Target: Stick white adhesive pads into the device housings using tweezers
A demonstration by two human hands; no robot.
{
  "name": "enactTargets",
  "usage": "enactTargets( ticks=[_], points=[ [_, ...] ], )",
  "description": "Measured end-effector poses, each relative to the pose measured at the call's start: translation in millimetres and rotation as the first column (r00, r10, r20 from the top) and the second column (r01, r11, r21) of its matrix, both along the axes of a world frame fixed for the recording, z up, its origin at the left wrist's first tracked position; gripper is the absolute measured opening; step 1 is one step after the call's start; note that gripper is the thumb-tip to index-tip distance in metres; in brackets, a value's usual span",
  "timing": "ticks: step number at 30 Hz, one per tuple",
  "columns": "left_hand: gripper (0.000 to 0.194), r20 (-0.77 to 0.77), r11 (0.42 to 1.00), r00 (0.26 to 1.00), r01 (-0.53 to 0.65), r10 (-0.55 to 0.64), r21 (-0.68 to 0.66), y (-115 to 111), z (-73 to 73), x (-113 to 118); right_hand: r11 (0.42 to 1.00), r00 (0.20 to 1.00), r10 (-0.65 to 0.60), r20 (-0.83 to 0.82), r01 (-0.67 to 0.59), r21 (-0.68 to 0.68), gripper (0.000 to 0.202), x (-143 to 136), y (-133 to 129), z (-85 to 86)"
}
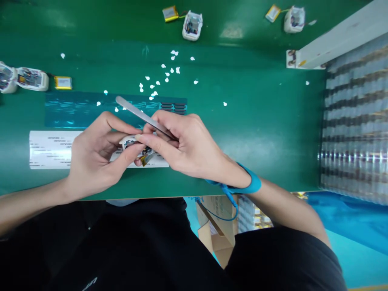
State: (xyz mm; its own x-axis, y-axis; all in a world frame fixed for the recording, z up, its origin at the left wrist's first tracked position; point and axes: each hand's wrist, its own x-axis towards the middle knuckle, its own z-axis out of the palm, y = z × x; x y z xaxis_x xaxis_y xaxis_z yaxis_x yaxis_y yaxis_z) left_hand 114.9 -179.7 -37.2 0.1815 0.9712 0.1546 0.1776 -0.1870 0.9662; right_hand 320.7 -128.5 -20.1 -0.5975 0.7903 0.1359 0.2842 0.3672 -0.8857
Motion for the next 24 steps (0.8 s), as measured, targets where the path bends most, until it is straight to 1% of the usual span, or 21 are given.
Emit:
enactTargets(
  ticks=[3, 6, 7, 9, 10, 12, 14, 15, 16, 18, 19, 22, 23, 24],
  points=[
    [0.017, -0.008, 0.999, 1.000, 0.008, -0.008, -0.032, -0.3, 0.4, -1.2, 1.000, 0.999, -0.015, -0.049, 0.015, -0.019, 0.030, -1.0, 0.4, -2.7],
    [0.011, -0.054, 1.000, 0.999, -0.007, 0.007, -0.002, 0.6, 4.6, -5.2, 1.000, 0.996, -0.013, -0.092, 0.013, 0.002, 0.032, -0.8, 5.3, -5.7],
    [0.008, -0.088, 0.999, 0.996, -0.003, 0.006, 0.035, 1.2, 6.7, -7.0, 1.000, 0.992, -0.027, -0.121, 0.029, 0.008, 0.034, 0.0, 8.1, -6.6],
    [0.004, -0.172, 0.987, 0.985, 0.053, -0.026, 0.154, 3.2, 10.2, -10.4, 0.997, 0.978, -0.074, -0.193, 0.078, 0.013, 0.037, 3.4, 14.8, -7.6],
    [0.004, -0.212, 0.969, 0.976, 0.096, -0.048, 0.226, 4.4, 11.2, -11.8, 0.994, 0.973, -0.095, -0.212, 0.103, 0.029, 0.040, 5.9, 18.6, -7.5],
    [0.009, -0.288, 0.927, 0.953, 0.188, -0.093, 0.324, 6.5, 10.9, -12.9, 0.985, 0.977, -0.118, -0.176, 0.138, 0.105, 0.047, 12.2, 27.4, -6.0],
    [0.010, -0.357, 0.913, 0.926, 0.247, -0.124, 0.324, 7.5, 8.2, -11.5, 0.983, 0.995, -0.074, -0.072, 0.085, 0.163, 0.053, 19.9, 37.5, -3.0],
    [0.009, -0.388, 0.920, 0.912, 0.257, -0.131, 0.294, 7.5, 6.3, -10.1, 0.988, 1.000, -0.011, -0.018, 0.014, 0.153, 0.056, 23.8, 42.6, -1.5],
    [0.008, -0.416, 0.935, 0.900, 0.250, -0.129, 0.251, 7.2, 4.4, -8.4, 0.991, 0.997, 0.074, 0.027, -0.076, 0.107, 0.056, 27.6, 47.6, -0.2],
    [0.006, -0.451, 0.968, 0.887, 0.187, -0.093, 0.168, 6.0, 1.2, -5.0, 0.976, 0.976, 0.214, 0.031, -0.215, 0.029, 0.057, 33.7, 55.9, 1.2],
    [0.006, -0.462, 0.979, 0.884, 0.154, -0.075, 0.136, 5.4, 0.0, -3.7, 0.964, 0.964, 0.265, 0.023, -0.265, -0.004, 0.058, 35.7, 58.8, 1.1],
    [0.006, -0.447, 0.988, 0.892, 0.120, -0.063, 0.101, 4.7, -3.0, -1.8, 0.933, 0.937, 0.349, 0.036, -0.343, -0.111, 0.059, 37.5, 62.4, -1.5],
    [0.006, -0.426, 0.986, 0.902, 0.123, -0.066, 0.108, 4.9, -4.0, -1.7, 0.926, 0.931, 0.360, 0.053, -0.350, -0.144, 0.060, 37.0, 62.2, -2.7],
    [0.007, -0.404, 0.985, 0.913, 0.122, -0.064, 0.120, 5.3, -5.2, -1.8, 0.938, 0.945, 0.322, 0.057, -0.310, -0.156, 0.061, 36.3, 61.8, -3.8]
  ],
)
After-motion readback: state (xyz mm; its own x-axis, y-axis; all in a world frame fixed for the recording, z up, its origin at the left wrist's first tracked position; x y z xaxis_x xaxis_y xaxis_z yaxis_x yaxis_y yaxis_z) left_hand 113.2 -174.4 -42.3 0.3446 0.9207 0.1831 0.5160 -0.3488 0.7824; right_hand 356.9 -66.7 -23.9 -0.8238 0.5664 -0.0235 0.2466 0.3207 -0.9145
